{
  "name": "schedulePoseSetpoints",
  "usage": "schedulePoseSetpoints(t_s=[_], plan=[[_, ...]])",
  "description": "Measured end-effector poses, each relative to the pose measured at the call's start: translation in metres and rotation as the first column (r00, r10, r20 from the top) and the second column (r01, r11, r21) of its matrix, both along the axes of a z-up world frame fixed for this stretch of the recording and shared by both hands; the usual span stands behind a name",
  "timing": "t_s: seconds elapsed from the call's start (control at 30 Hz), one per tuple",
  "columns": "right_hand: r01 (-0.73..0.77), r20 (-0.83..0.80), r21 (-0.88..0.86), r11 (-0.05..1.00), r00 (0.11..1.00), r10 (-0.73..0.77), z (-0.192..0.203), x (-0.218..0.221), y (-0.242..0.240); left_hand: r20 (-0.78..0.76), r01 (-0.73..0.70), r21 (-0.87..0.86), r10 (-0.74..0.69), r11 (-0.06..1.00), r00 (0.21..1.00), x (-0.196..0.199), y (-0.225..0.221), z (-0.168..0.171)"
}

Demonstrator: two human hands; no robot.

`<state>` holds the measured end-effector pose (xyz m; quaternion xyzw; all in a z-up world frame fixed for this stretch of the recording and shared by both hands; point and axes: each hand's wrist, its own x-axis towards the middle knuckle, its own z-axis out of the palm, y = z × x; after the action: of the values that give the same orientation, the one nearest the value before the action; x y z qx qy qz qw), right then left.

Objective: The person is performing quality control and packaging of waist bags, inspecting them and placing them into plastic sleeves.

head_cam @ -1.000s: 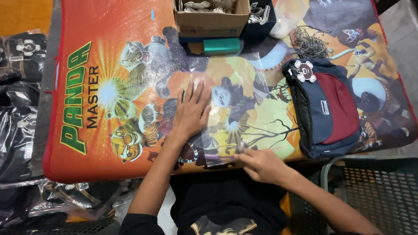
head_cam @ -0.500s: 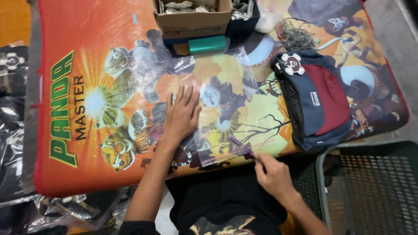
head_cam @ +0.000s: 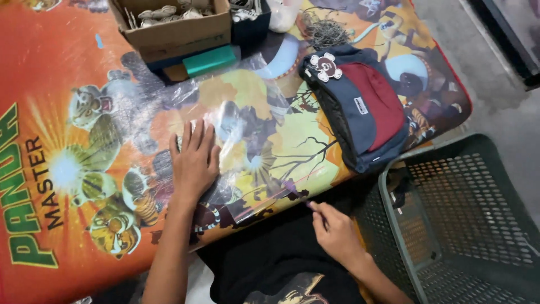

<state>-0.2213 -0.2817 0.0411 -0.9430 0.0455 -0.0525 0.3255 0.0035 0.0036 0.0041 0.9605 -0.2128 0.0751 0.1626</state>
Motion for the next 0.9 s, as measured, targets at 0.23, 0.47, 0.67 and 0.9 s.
schedulePoseSetpoints(t_s=[0.23,0.47,0.67,0.9], plan=[[0.204,0.049,-0.219,0.954,0.979,-0.198,0.018,0.034,-0.016,0.039,-0.036,-0.087,0.039,0.996,0.998,-0.001,-0.002,-0.006],[0.061,-0.055,-0.205,0.977,0.996,-0.074,-0.007,0.075,-0.041,-0.024,-0.049,-0.091,0.047,0.995,0.999,-0.002,-0.001,0.000],[-0.198,-0.132,-0.067,0.978,0.973,0.188,0.006,0.080,0.003,-0.022,-0.053,-0.100,0.051,0.994,0.998,0.000,-0.002,-0.004],[-0.224,0.006,-0.453,0.863,0.967,0.255,-0.025,0.123,-0.027,0.025,-0.050,-0.104,0.053,0.993,0.998,-0.001,-0.002,-0.005]])
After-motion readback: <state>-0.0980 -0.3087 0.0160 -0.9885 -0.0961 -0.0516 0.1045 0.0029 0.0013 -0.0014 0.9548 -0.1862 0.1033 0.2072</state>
